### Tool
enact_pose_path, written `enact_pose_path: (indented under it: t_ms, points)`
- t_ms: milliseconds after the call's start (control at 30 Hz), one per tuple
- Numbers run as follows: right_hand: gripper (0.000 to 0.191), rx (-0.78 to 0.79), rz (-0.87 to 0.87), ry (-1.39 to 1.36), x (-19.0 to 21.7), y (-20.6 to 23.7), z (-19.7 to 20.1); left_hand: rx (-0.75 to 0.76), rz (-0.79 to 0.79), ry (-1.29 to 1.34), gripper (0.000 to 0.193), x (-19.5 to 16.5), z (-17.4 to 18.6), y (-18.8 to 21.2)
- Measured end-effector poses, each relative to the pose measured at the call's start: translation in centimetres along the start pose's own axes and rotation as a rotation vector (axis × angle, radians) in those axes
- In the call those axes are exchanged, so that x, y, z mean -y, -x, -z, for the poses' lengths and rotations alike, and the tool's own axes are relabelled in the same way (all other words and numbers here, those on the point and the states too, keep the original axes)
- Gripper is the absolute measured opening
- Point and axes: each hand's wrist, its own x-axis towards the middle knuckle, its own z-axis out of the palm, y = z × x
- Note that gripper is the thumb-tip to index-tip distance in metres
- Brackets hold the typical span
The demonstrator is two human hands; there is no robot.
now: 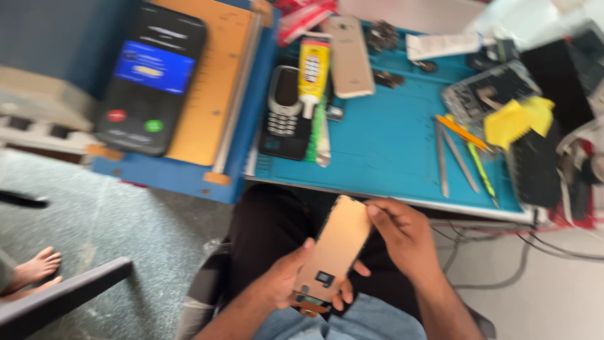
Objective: The person uses a heat gun and tweezers to work on a smartphone screen assembly. They then pick up a different phone, inspect it, and place it on a heating device. Finally, they handle the screen assembly again.
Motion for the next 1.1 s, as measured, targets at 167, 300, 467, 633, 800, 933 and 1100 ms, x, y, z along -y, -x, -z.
enact_pose_path:
  t_ms: [167,300,467,633,800,933,1100]
  points:
    - [0.014,-0.129,0.330,0.288,6.5,-1.0,-1.2,0.039,-0.056,0.007,0.086,-0.5,0.4,-0.1]
    - [0.032,0.037,0.792,0.411,12.7,-2.4,-3.1,0.026,-0.079,-0.097,0.085,-0.7,1.1,-0.2]
    - [0.050,0.323,1.148,0.520,17.7,-7.8,-9.2,0.006,-0.053,-0.195,0.091,-0.6,1.7,-0.5]
    - [0.051,0.383,1.245,0.679,19.7,-11.1,-15.5,-0.011,-0.042,-0.229,0.094,-0.9,2.0,-0.3]
    - [0.058,0.411,1.244,0.757,20.0,-12.1,-17.9,0.015,-0.047,-0.240,0.098,-1.0,2.2,-0.3]
    - [0.054,0.439,1.249,0.742,19.8,-12.3,-18.4,0.001,-0.050,-0.259,0.098,-1.1,2.2,-0.4]
    - [0.050,0.432,1.233,0.792,20.0,-12.6,-18.7,-0.010,-0.054,-0.251,0.097,-1.2,2.0,-0.3]
